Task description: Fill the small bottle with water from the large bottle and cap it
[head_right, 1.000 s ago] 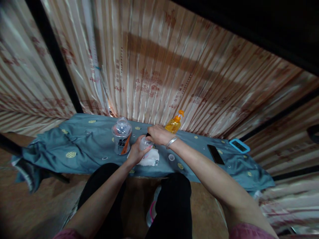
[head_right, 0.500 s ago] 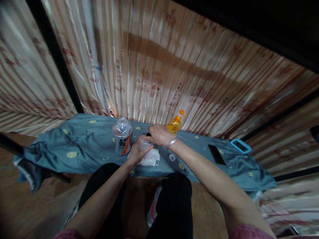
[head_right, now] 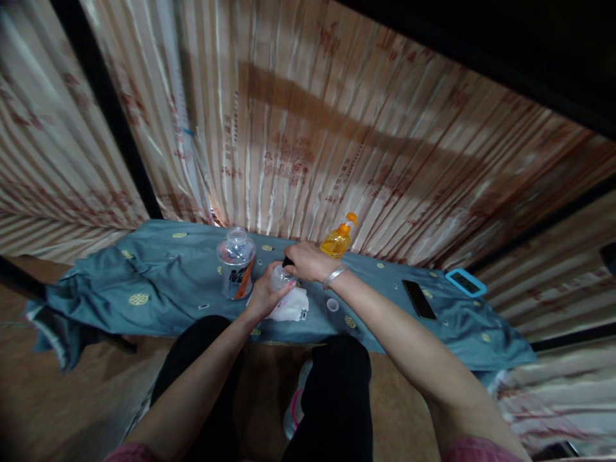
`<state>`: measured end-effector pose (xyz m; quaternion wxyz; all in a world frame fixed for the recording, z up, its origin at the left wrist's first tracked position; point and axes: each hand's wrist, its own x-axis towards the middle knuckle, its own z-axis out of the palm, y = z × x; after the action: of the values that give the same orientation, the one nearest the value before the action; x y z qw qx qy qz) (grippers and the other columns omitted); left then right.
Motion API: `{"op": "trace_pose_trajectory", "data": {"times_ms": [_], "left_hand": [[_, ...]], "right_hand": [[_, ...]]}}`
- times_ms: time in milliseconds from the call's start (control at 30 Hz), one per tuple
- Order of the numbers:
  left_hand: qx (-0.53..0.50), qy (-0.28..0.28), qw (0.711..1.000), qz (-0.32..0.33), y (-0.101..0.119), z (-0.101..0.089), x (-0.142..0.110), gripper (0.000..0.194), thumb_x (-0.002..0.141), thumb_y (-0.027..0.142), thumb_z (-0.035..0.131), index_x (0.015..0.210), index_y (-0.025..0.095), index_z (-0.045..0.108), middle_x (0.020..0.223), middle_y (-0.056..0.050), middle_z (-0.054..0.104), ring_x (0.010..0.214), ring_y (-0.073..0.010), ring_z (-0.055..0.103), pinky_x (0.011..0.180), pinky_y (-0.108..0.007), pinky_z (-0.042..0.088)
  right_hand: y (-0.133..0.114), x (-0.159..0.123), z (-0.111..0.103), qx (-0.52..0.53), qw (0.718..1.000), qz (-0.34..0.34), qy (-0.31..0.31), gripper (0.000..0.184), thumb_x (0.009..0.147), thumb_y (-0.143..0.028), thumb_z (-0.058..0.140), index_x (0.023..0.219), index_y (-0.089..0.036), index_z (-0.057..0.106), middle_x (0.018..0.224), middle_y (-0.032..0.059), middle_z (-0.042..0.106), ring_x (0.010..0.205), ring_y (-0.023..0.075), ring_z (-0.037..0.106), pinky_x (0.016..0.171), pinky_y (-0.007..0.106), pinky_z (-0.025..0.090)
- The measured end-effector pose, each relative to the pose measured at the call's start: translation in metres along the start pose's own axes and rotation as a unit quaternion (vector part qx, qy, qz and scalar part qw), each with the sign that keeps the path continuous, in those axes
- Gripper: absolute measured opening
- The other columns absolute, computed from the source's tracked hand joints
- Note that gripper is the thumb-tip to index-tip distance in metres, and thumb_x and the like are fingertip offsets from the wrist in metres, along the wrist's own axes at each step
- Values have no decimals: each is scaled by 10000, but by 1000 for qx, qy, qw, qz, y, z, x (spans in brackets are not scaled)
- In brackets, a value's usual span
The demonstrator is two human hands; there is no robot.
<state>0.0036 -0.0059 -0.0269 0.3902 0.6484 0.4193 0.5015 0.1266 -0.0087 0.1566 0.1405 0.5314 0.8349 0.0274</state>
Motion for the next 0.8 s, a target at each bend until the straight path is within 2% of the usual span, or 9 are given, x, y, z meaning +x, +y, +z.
{"op": "trace_pose_trajectory", "data": {"times_ms": [67,133,200,267,433,600,700,767,800], "left_hand": [[1,6,1000,11,-1,0,0,530,794,335,785,1275,243,582,1220,-64,747,1132,-288,736,996,-434,585],[2,10,1000,13,-2,1,0,523,797,334,780,1273,244,581,1228,-66,744,1138,-289,736,988,-428,588],[5,7,1000,6,-1,0,0,539,800,342,779,1287,246,569,1228,-61,744,1136,-289,737,977,-423,591],[7,0,1000,-2,0,0,0,557,797,343,780,1298,240,559,1225,-62,745,1132,-290,738,977,-426,590],[3,-3,1000,5,0,-1,0,541,806,350,765,1289,219,559,1229,-81,741,1137,-296,735,990,-439,582],[5,7,1000,11,-2,-1,1,552,783,350,785,1271,220,564,1213,-80,747,1110,-296,740,982,-440,581],[9,13,1000,6,-1,-2,1,570,773,328,784,1286,222,558,1234,-81,744,1125,-299,740,987,-437,582],[14,15,1000,1,1,-3,1,606,760,299,790,1310,224,546,1279,-85,733,1174,-300,727,1014,-433,573],[17,16,1000,-5,1,-4,1,633,748,280,797,1322,222,538,1301,-90,726,1195,-300,720,1029,-432,566]], "right_hand": [[0,0,0,-6,1000,13,3,435,1060,-457,544,1105,-77,751,1084,229,783,1076,313,751,794,316,482],[1,-1,0,-1,1000,15,8,491,1039,-514,571,1169,-68,730,1105,238,777,1088,327,745,793,325,482],[2,-1,0,13,1000,3,7,421,1004,-452,663,1248,-111,704,1135,182,786,1073,285,751,796,295,475],[3,-1,1,20,1000,-1,2,342,1002,-380,678,1228,-127,715,1118,156,795,1042,259,758,784,276,469],[-1,1,3,25,999,29,10,401,1032,-438,601,1057,-72,763,1042,240,783,1047,321,753,787,315,483],[-1,5,7,77,995,42,42,364,997,-432,652,978,-86,763,1034,249,778,1058,340,742,817,334,486],[11,5,26,162,983,51,69,425,1031,-505,578,927,-128,746,945,165,789,950,272,752,779,303,494],[20,4,50,251,960,79,92,513,1106,-486,375,969,-147,735,898,104,788,841,205,748,736,273,510],[23,3,66,280,950,97,101,548,1127,-435,263,1064,-143,722,927,97,792,814,184,748,725,267,525]]}}
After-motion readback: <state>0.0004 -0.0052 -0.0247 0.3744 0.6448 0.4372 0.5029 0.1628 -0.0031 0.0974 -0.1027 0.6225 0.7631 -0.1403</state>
